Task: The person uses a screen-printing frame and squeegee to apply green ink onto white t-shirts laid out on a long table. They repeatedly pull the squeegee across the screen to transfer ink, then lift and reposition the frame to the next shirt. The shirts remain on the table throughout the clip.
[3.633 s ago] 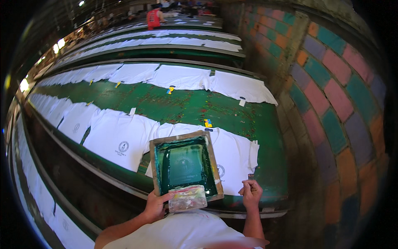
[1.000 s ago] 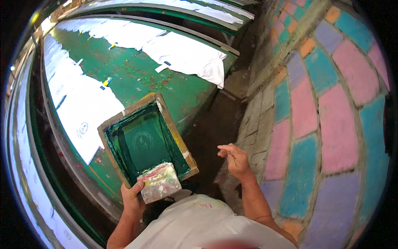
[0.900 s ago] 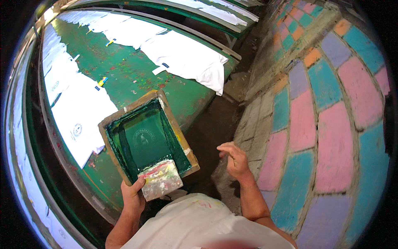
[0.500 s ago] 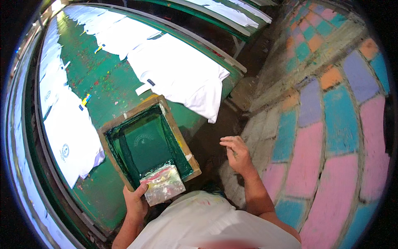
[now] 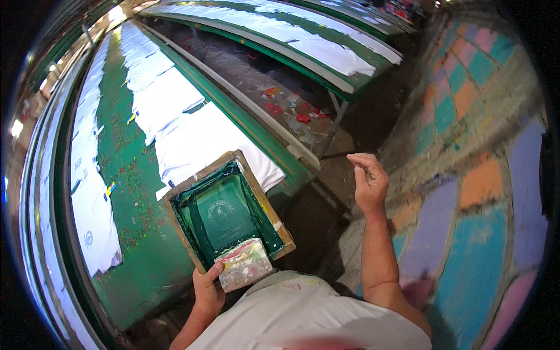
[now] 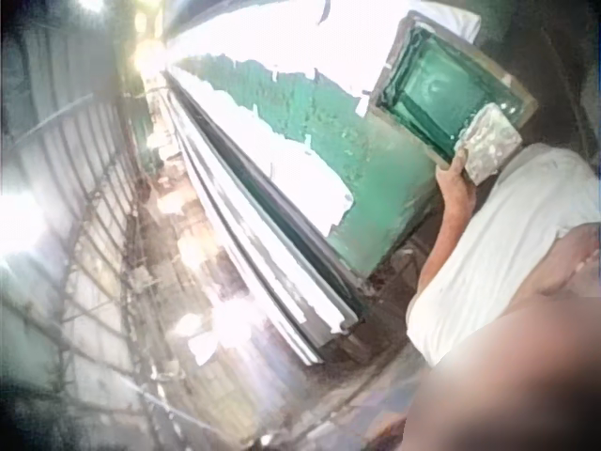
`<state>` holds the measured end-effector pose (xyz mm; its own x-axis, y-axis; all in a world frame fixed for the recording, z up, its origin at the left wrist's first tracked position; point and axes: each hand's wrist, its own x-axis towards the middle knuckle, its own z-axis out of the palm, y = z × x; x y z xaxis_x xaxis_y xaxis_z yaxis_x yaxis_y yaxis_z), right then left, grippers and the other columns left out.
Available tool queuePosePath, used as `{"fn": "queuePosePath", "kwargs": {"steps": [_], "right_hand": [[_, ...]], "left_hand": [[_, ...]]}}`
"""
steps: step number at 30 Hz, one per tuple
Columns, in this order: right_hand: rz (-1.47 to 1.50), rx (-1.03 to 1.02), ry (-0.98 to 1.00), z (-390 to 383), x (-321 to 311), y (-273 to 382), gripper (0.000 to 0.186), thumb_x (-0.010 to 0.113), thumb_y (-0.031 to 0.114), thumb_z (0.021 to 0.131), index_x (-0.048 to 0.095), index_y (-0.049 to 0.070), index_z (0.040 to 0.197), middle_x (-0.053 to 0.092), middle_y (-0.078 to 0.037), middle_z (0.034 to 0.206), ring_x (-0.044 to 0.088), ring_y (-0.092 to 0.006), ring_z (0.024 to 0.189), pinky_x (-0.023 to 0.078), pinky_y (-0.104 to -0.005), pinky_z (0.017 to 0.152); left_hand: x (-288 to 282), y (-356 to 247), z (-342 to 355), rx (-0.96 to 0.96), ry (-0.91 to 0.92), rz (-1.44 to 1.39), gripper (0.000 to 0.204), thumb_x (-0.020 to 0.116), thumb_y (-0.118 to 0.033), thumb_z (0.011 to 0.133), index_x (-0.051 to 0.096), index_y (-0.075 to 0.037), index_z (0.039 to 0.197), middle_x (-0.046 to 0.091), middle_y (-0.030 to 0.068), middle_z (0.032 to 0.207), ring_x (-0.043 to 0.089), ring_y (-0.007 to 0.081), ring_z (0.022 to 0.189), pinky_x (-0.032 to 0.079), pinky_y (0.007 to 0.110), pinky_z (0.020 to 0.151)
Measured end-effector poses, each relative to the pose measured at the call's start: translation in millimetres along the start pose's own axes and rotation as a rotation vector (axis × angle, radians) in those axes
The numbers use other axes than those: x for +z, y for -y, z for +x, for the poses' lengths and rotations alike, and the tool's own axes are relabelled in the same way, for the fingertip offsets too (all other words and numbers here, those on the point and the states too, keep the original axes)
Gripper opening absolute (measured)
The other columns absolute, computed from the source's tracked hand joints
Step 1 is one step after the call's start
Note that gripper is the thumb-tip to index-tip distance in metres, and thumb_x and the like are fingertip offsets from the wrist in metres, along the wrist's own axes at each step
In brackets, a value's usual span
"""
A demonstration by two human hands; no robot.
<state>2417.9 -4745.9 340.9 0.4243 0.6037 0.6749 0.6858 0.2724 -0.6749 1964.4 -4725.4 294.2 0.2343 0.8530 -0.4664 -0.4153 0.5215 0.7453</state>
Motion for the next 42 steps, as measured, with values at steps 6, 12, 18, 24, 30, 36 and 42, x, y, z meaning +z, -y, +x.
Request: {"fn": "queuePosePath", "kwargs": {"steps": [6,12,18,24,30,36,42], "right_hand": [[0.091,-0.06,0.076,63,26,-86,0.022,0.069,-0.015,0.099,0.076,-0.001,0.113,0.078,-0.015,0.108,0.077,-0.0275,0.101,0.062,-0.0376,0.092],[-0.008,-0.147,0.375,105,30,-163,0.023,0.078,-0.012,0.093,0.077,0.001,0.113,0.078,-0.015,0.106,0.077,-0.0305,0.094,0.062,-0.04,0.085],[0.069,-0.084,0.509,155,39,-244,0.013,0.079,-0.006,0.097,0.079,0.0,0.108,0.075,-0.012,0.096,0.07,-0.0237,0.083,0.055,-0.0348,0.078],[0.113,-0.038,0.742,208,34,-356,0.008,0.082,0.0,0.098,0.075,0.0,0.1,0.076,-0.013,0.093,0.074,-0.0282,0.086,0.058,-0.0413,0.077],[0.198,-0.026,0.818,287,6,-445,0.005,0.077,0.001,0.102,0.075,-0.003,0.103,0.075,-0.013,0.093,0.073,-0.0227,0.083,0.058,-0.0387,0.077],[0.317,0.154,0.835,371,31,-469,0.008,0.072,-0.002,0.103,0.079,-0.003,0.107,0.076,-0.005,0.093,0.072,-0.0135,0.086,0.057,-0.0327,0.079],[0.596,-0.131,1.137,365,122,-440,0.008,0.073,0.006,0.108,0.078,0.0,0.107,0.075,-0.004,0.094,0.072,-0.0145,0.088,0.059,-0.0332,0.083]], "left_hand": [[83,37,57,0.046,-0.034,-0.02,0.054,0.086,-0.005,0.092,0.063,0.003,0.14,0.076,0.0123,0.126,0.077,0.0267,0.113,0.062,0.046,0.104],[164,83,123,0.014,-0.057,-0.105,0.059,0.093,-0.007,0.089,0.064,0.001,0.14,0.076,0.0088,0.124,0.074,0.0213,0.11,0.061,0.042,0.104],[228,76,159,0.072,-0.146,-0.057,0.053,0.09,-0.001,0.09,0.065,0.001,0.137,0.077,0.0082,0.122,0.075,0.0193,0.109,0.061,0.039,0.102],[299,104,173,0.198,-0.366,-0.133,0.049,0.089,-0.001,0.092,0.067,0.0,0.135,0.078,0.0083,0.122,0.075,0.0184,0.109,0.062,0.039,0.101],[422,140,179,0.315,-0.53,-0.337,0.046,0.086,-0.003,0.096,0.065,0.0,0.137,0.077,0.009,0.125,0.075,0.0198,0.112,0.062,0.04,0.102],[494,148,190,0.346,-0.584,-0.397,0.046,0.083,0.001,0.097,0.064,0.002,0.139,0.076,0.0119,0.128,0.075,0.0227,0.114,0.062,0.041,0.105],[518,154,211,0.408,-0.678,-0.412,0.047,0.085,0.001,0.097,0.063,0.002,0.139,0.075,0.0124,0.129,0.074,0.022,0.115,0.061,0.041,0.105]]}}
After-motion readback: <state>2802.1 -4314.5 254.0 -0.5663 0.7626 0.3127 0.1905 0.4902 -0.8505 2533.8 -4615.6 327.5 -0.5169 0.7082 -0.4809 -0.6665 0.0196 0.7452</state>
